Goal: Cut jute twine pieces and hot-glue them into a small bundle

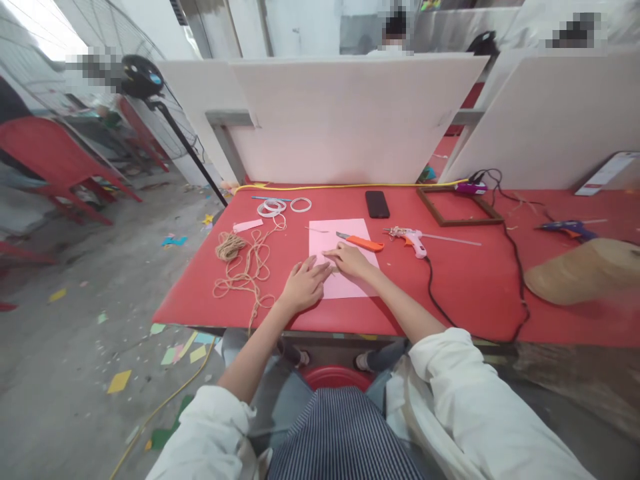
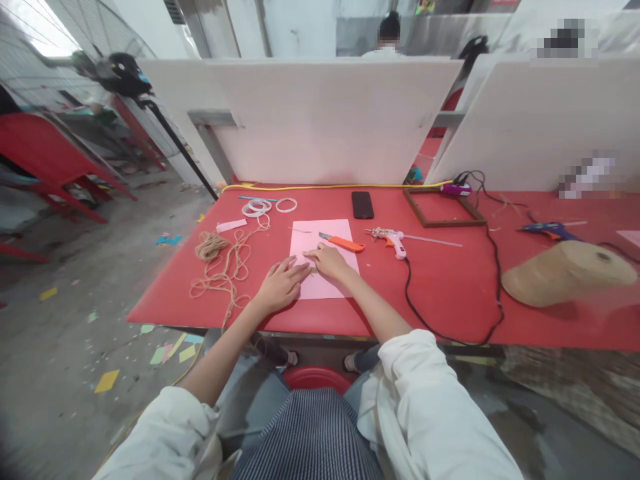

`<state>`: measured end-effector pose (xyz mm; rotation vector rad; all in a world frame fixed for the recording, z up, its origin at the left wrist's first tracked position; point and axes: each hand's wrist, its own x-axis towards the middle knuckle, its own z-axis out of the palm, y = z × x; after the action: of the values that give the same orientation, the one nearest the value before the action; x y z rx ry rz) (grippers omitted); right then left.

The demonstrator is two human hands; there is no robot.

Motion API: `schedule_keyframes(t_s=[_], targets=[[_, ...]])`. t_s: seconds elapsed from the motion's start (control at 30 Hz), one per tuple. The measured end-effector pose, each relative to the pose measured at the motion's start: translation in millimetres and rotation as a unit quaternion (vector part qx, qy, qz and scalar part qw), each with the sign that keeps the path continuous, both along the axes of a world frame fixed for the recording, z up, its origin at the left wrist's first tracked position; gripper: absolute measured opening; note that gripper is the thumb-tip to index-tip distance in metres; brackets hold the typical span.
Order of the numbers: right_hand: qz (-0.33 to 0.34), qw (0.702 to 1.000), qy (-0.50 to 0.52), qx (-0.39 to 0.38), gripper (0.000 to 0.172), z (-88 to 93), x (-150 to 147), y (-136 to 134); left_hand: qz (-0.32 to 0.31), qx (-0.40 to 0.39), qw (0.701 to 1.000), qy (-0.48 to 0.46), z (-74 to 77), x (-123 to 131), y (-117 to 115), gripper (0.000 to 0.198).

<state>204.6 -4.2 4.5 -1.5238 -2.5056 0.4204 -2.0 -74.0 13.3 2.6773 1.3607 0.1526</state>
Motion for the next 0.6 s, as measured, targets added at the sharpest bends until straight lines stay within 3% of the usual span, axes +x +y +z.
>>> schedule_keyframes(t_s=[0.3, 0.4, 0.6], targets=[[0.009, 1.0, -0.02, 0.007, 0.046, 4.4, -1.5, -0.9, -0.01, 0.015, 1.0, -0.006, -2.8, -12.4, -4.2, 0.061], [0.006, 1.0, -0.017, 0.01, 0.047, 3.7, -1.2, -1.2, -0.028, 0.004, 1.0, 0.004, -1.8, -9.8, -8.9, 0.058], [0.009, 1.0, -0.005, 0.011, 0.045, -0.4, 1.1, -0.5, -0.007, 0.005, 1.0, 0.013, 1.9, 2.9, -14.7, 0.052]])
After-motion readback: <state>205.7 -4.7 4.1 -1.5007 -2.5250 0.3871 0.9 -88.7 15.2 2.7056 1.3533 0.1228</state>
